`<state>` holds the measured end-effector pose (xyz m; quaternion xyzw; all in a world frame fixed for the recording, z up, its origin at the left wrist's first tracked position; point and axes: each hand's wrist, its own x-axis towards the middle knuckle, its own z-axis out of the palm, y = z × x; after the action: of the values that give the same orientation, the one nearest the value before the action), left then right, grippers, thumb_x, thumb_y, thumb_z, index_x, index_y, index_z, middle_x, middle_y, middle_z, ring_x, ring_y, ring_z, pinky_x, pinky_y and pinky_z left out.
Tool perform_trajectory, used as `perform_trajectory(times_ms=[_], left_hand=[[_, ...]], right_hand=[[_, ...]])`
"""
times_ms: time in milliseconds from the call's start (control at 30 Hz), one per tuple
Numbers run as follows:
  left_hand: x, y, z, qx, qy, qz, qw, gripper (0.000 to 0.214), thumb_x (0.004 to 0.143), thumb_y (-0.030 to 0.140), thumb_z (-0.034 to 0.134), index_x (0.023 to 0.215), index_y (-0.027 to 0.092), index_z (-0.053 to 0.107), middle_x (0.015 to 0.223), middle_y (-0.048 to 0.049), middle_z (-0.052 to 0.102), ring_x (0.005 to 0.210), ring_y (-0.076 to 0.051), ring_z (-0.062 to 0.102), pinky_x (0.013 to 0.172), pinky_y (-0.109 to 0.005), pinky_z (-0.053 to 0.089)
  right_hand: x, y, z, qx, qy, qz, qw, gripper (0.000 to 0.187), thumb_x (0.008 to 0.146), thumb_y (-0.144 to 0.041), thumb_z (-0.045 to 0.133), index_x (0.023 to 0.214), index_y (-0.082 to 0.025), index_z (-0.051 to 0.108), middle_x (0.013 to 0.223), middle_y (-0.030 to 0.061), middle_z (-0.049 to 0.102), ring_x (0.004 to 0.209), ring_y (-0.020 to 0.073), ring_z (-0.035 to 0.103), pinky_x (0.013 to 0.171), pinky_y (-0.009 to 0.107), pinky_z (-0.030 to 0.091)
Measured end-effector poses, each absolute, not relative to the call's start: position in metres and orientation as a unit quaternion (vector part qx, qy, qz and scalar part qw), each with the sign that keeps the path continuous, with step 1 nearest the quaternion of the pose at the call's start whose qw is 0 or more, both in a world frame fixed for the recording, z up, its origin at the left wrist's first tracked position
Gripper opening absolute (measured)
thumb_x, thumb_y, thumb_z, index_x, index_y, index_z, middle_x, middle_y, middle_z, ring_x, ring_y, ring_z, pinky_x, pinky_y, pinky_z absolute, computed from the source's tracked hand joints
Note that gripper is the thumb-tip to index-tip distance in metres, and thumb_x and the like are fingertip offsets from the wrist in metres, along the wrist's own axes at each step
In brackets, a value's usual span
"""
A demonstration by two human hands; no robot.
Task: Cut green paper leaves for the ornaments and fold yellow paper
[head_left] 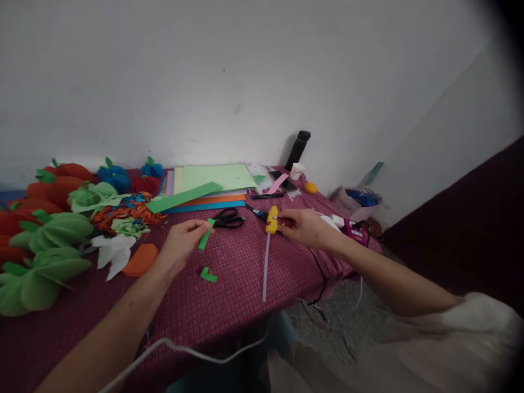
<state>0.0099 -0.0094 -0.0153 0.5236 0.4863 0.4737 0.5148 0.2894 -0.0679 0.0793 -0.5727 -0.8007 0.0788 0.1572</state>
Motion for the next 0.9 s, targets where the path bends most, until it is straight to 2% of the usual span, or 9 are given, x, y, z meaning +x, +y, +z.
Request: perform_trajectory(times_ms=[67,167,333,500,667,800,900], left_hand=[[0.01,-0.009,-0.015,0.522,0.488,0.472,0.517,0.024,0.06,0.038,0.069,0.068,0.016,0.066,0.06,0.0004,0.063,0.051,-0.009,0.049,0.049,-0.02,0.035],[0.009,-0.008,-0.015,0.521,0.487,0.47,0.519,0.025,0.06,0.039,0.068,0.068,0.015,0.066,0.058,0.0011,0.061,0.05,-0.008,0.048,0.047,-0.02,0.034],[0.008,-0.006,-0.016,0.536,0.489,0.455,0.516,0.027,0.062,0.041,0.066,0.069,0.015,0.066,0.058,0.0006,0.06,0.049,-0.008,0.046,0.046,-0.02,0.033],[0.01,-0.008,-0.017,0.545,0.5,0.437,0.512,0.029,0.062,0.043,0.065,0.07,0.015,0.065,0.057,0.001,0.059,0.048,-0.009,0.047,0.046,-0.02,0.034],[0.013,-0.012,-0.016,0.568,0.483,0.401,0.533,0.03,0.063,0.045,0.064,0.069,0.015,0.065,0.059,0.0,0.06,0.049,-0.01,0.047,0.046,-0.02,0.033],[0.015,-0.015,-0.014,0.586,0.464,0.38,0.545,0.028,0.065,0.042,0.064,0.072,0.016,0.067,0.06,-0.0005,0.061,0.051,-0.01,0.048,0.046,-0.021,0.033],[0.016,-0.018,-0.01,0.596,0.454,0.373,0.548,0.026,0.066,0.04,0.064,0.07,0.015,0.067,0.058,-0.0005,0.06,0.049,-0.01,0.047,0.046,-0.021,0.034]], right_hand=[[0.296,-0.052,0.066,-0.61,-0.785,0.0,0.107,0.018,0.079,-0.033,0.049,0.078,-0.019,0.06,0.062,0.0,0.057,0.054,0.0107,0.048,0.051,0.024,0.029],[0.316,-0.037,0.054,-0.649,-0.757,-0.055,0.056,0.028,0.079,-0.042,0.047,0.078,-0.018,0.061,0.072,0.0045,0.062,0.063,0.0147,0.054,0.054,0.025,0.031],[0.335,-0.046,0.031,-0.624,-0.779,-0.06,-0.02,0.051,0.068,-0.059,0.054,0.099,-0.018,0.06,0.092,0.0099,0.061,0.086,0.0236,0.055,0.07,0.031,0.038],[0.326,-0.06,0.011,-0.639,-0.767,-0.059,-0.035,0.064,0.065,-0.054,0.06,0.117,-0.017,0.05,0.102,0.0124,0.057,0.094,0.0272,0.05,0.079,0.036,0.037],[0.323,-0.049,0.012,-0.651,-0.757,-0.049,-0.026,0.062,0.069,-0.042,0.059,0.123,-0.017,0.044,0.102,0.0121,0.058,0.094,0.0272,0.05,0.075,0.033,0.037],[0.326,-0.042,0.008,-0.641,-0.766,-0.05,-0.022,0.046,0.07,-0.029,0.056,0.113,-0.014,0.053,0.096,0.0112,0.061,0.089,0.0252,0.052,0.077,0.032,0.036],[0.33,-0.042,0.001,-0.629,-0.776,-0.046,0.003,0.04,0.07,-0.026,0.055,0.107,-0.013,0.056,0.095,0.0105,0.061,0.087,0.0234,0.052,0.08,0.032,0.036]])
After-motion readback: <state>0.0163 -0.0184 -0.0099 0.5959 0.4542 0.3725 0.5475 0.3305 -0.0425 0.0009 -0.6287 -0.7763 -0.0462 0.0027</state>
